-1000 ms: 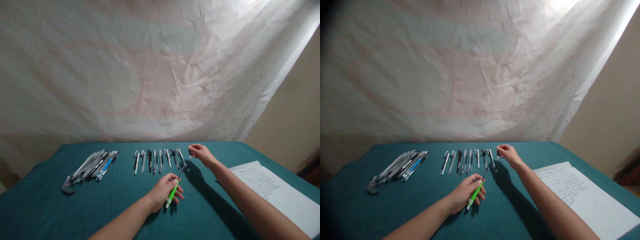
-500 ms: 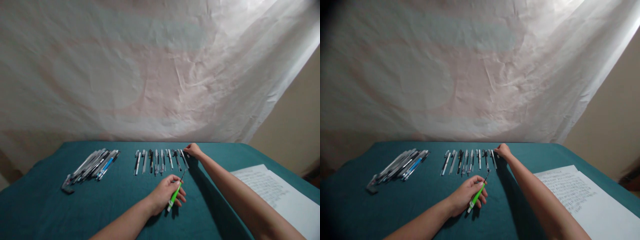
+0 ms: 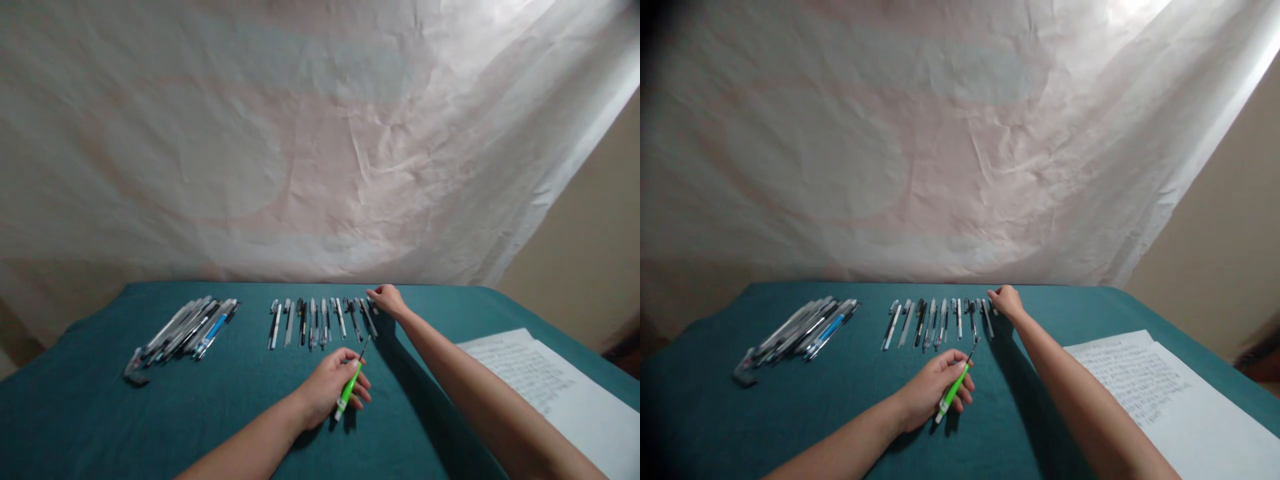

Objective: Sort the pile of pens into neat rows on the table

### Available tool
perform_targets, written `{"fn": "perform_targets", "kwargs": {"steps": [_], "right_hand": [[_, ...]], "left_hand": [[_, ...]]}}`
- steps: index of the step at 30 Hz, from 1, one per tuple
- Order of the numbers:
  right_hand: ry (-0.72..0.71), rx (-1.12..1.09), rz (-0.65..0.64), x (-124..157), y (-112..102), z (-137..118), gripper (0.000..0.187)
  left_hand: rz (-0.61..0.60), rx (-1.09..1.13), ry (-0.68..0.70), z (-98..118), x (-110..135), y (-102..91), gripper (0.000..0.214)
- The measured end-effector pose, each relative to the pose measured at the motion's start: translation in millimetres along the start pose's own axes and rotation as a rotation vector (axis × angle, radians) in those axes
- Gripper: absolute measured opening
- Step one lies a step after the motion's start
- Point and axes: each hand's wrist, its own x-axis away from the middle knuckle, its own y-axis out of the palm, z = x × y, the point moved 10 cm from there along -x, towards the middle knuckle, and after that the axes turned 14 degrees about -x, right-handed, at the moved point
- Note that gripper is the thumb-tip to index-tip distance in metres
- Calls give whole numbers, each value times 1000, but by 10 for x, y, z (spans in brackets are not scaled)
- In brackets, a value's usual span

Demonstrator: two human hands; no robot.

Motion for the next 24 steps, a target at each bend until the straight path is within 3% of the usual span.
{"fn": "perform_targets", "kwargs": {"steps": [3,6,9,13,19,24], "right_hand": [[-20,-126,-29,242,-41,-144,38],[-9,-290,-149,656,44,-222,45],[167,-703,-252,1152,196,-141,47],[181,-796,-332,1598,330,-196,40],[70,-763,-351,1683,342,-388,31],[28,-721,-294,1473,223,-431,32]], "left_hand": [[26,8,-10,-12,0,-22,27],[46,29,-17,-33,-7,-49,28],[67,50,-18,-55,-20,-81,30],[80,54,-24,-71,-25,-92,30],[84,27,-53,-58,-3,-70,32],[77,16,-36,-34,-1,-66,31]]}}
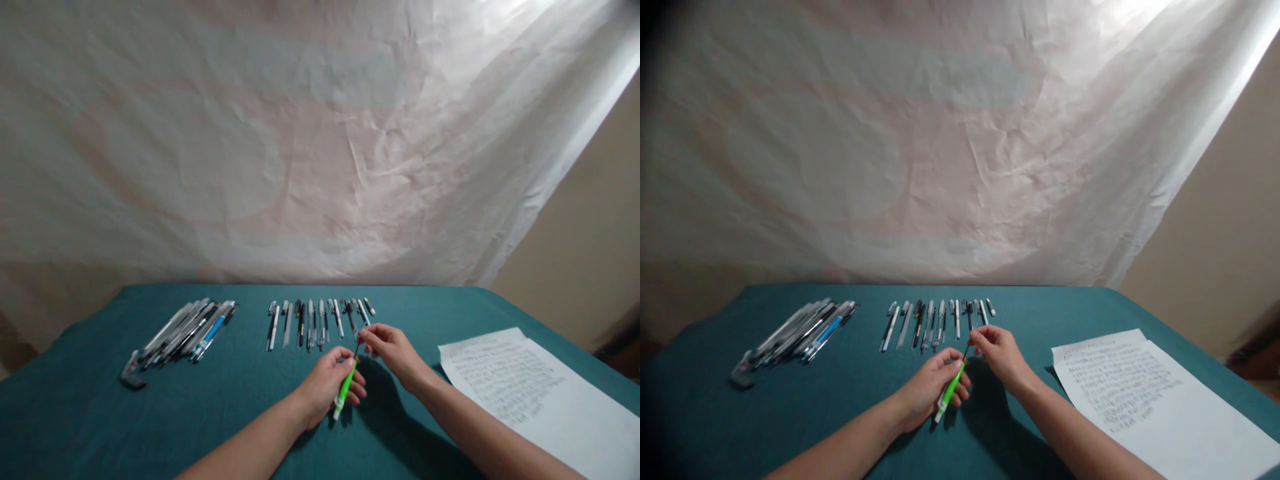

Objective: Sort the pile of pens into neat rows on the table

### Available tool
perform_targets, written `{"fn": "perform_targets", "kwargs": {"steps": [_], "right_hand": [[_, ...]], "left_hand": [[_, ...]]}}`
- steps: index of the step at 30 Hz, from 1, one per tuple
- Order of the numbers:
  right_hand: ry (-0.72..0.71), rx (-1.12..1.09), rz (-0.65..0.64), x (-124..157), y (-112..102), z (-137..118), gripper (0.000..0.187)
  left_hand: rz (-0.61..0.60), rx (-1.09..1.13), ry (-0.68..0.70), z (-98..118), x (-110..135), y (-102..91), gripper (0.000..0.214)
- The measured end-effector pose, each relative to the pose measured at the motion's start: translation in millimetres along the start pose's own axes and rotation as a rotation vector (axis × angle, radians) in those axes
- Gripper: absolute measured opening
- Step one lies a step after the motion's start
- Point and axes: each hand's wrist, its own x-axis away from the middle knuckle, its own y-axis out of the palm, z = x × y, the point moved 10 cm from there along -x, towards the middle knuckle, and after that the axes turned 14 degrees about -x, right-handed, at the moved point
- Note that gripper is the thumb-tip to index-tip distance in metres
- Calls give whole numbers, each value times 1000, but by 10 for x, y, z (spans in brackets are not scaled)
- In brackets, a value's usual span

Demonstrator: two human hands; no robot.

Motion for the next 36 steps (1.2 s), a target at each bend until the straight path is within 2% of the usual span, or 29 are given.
{"fn": "perform_targets", "kwargs": {"steps": [3,5,7,10,13,19,29,33,36], "right_hand": [[-51,91,59,-275,-229,-109,30],[-27,288,135,-503,-469,-114,24],[-11,358,203,-715,-708,-94,17],[59,434,228,-955,-941,53,11],[143,486,232,-1088,-1044,242,11],[245,533,220,-1188,-1058,424,10],[247,527,194,-1138,-1004,365,11],[165,492,155,-949,-815,148,14],[156,408,31,-645,-507,45,22]], "left_hand": [[-1,-1,11,10,1,-1,30],[5,-7,5,10,5,-3,30],[8,-11,0,12,10,-4,31],[5,-13,-1,10,11,-3,31],[-5,-10,9,5,8,-2,30],[-8,1,10,5,9,-5,28],[-5,8,5,9,10,-7,25],[9,36,7,7,-4,-19,24],[20,56,15,3,-13,-34,24]]}}
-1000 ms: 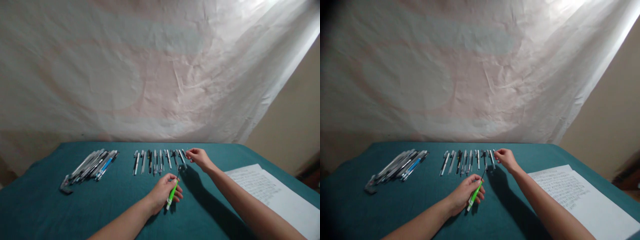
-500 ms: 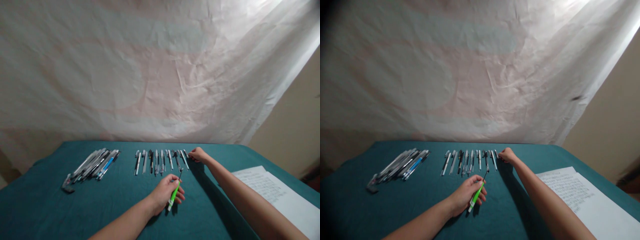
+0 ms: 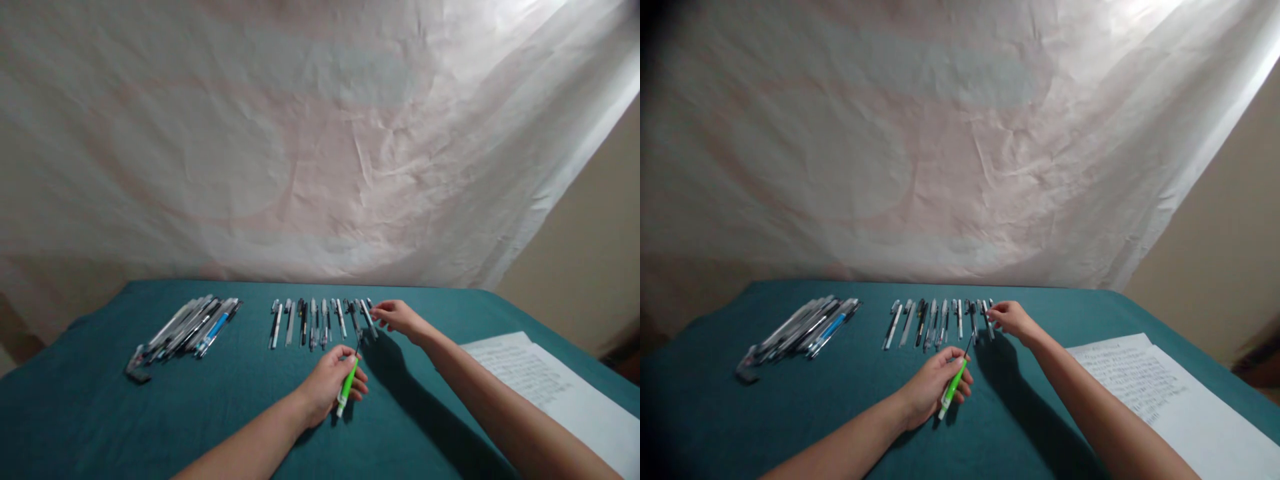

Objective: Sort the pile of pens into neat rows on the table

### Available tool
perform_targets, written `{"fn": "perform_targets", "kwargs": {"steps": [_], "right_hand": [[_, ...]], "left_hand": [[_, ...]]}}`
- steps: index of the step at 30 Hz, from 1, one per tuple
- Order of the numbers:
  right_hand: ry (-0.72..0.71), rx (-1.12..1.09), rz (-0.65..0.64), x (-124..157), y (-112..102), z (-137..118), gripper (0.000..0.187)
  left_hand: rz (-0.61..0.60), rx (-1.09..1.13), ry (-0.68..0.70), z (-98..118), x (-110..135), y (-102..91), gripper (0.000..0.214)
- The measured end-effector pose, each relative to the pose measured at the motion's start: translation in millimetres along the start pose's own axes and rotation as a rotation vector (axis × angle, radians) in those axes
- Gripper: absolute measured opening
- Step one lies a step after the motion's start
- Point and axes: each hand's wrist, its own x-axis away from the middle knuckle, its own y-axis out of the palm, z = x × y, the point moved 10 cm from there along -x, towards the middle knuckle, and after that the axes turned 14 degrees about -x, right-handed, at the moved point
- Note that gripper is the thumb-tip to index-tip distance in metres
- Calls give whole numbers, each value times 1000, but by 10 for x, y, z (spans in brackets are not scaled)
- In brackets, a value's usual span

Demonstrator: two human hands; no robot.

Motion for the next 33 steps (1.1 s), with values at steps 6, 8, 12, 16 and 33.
{"fn": "perform_targets", "kwargs": {"steps": [6,8,12,16,33], "right_hand": [[145,-374,-418,719,711,-4,31],[122,-408,-391,775,746,-8,30],[69,-459,-326,673,652,-75,27],[-38,-470,-175,285,233,-202,27],[17,208,86,-631,-319,422,18]], "left_hand": [[6,3,10,-12,1,-8,25],[-2,-3,9,-10,7,6,26],[-13,-9,28,20,25,28,29],[-22,-5,55,42,29,35,33],[-29,8,57,10,4,21,29]]}}
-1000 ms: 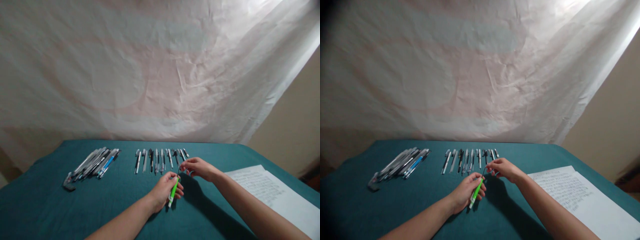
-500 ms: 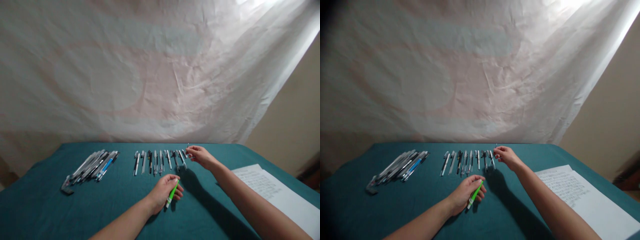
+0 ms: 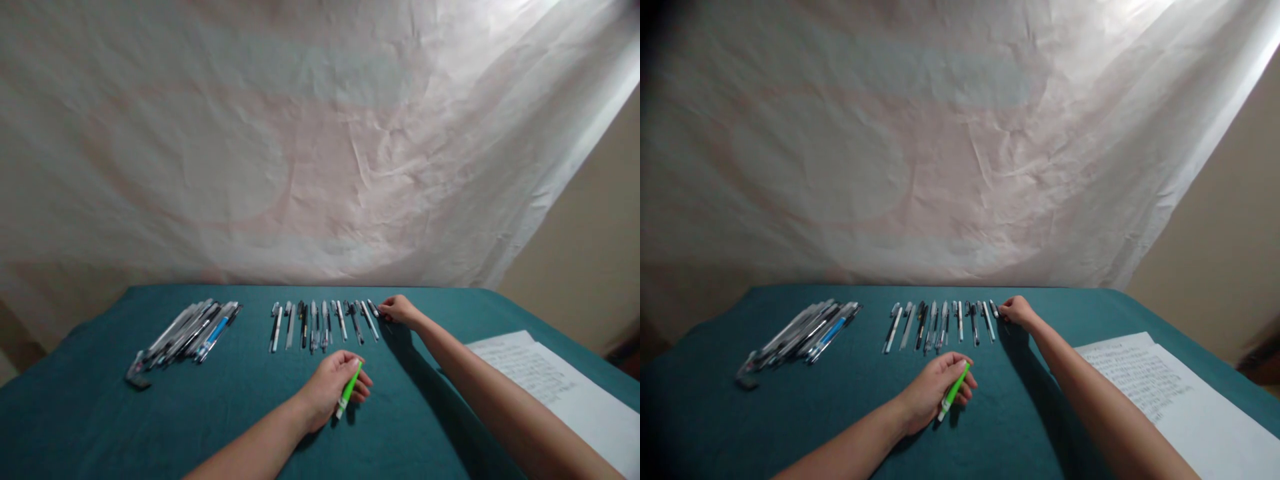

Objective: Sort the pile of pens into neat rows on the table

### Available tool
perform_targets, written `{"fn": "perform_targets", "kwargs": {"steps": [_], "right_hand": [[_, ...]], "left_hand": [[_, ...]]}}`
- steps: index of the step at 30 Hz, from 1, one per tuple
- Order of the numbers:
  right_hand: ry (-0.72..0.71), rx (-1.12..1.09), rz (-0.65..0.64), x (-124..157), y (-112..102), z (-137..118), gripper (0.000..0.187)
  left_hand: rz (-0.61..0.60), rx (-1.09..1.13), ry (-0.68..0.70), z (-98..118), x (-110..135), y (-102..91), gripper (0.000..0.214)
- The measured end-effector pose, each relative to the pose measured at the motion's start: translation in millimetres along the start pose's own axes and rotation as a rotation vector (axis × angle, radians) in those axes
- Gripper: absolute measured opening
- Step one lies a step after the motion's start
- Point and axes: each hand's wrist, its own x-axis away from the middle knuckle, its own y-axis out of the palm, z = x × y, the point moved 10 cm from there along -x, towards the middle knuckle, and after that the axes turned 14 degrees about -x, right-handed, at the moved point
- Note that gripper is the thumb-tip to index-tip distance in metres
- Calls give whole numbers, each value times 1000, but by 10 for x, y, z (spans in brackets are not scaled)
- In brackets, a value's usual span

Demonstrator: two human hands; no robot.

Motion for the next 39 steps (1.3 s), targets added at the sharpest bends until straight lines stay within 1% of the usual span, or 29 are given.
{"fn": "perform_targets", "kwargs": {"steps": [3,5,7,9,10,11,13,14,16,17,19,22,26,28,29,30,31,33,34,36,37,39], "right_hand": [[-21,26,8,45,-26,-65,18],[-51,38,17,125,-44,-156,18],[-95,43,19,272,-35,-281,18],[-137,34,-13,503,45,-414,20],[-147,25,-51,646,121,-470,20],[-160,6,-117,808,231,-529,22],[-154,-122,-352,1176,558,-629,26],[-124,-176,-430,1346,687,-652,28],[-83,-280,-547,1621,901,-708,30],[-82,-324,-567,1704,969,-740,31],[-89,-381,-569,1778,1065,-779,32],[-103,-424,-535,1755,1152,-783,32],[-130,-437,-514,1711,1195,-791,32],[-153,-405,-500,1680,1143,-810,33],[-176,-366,-468,1643,1072,-820,33],[-211,-304,-408,1585,962,-828,32],[-249,-221,-328,1513,822,-832,31],[-330,14,-91,1351,459,-825,29],[-342,133,-11,1276,317,-794,28],[-298,349,164,1134,37,-672,27],[-273,441,211,1079,-47,-607,26],[-228,574,245,1000,-119,-482,26]], "left_hand": [[1,30,-2,-1,5,2,28],[5,67,-4,6,10,1,27],[13,118,2,31,15,-3,26],[31,169,34,86,20,-22,26],[50,188,60,124,24,-44,26],[78,199,88,163,28,-76,26],[155,202,143,232,43,-163,27],[196,193,163,257,52,-207,27],[250,163,183,286,68,-261,29],[265,147,187,293,75,-273,31],[273,128,192,305,85,-275,33],[269,141,210,330,101,-259,33],[278,154,205,336,109,-259,33],[312,117,231,360,121,-297,32],[339,88,252,377,133,-326,32],[369,58,271,391,146,-359,33],[397,28,285,399,158,-388,34],[430,-16,288,391,170,-428,35],[434,-31,281,379,169,-436,36],[430,-51,269,358,162,-439,36],[426,-59,267,353,159,-437,36],[421,-71,268,351,157,-431,35]]}}
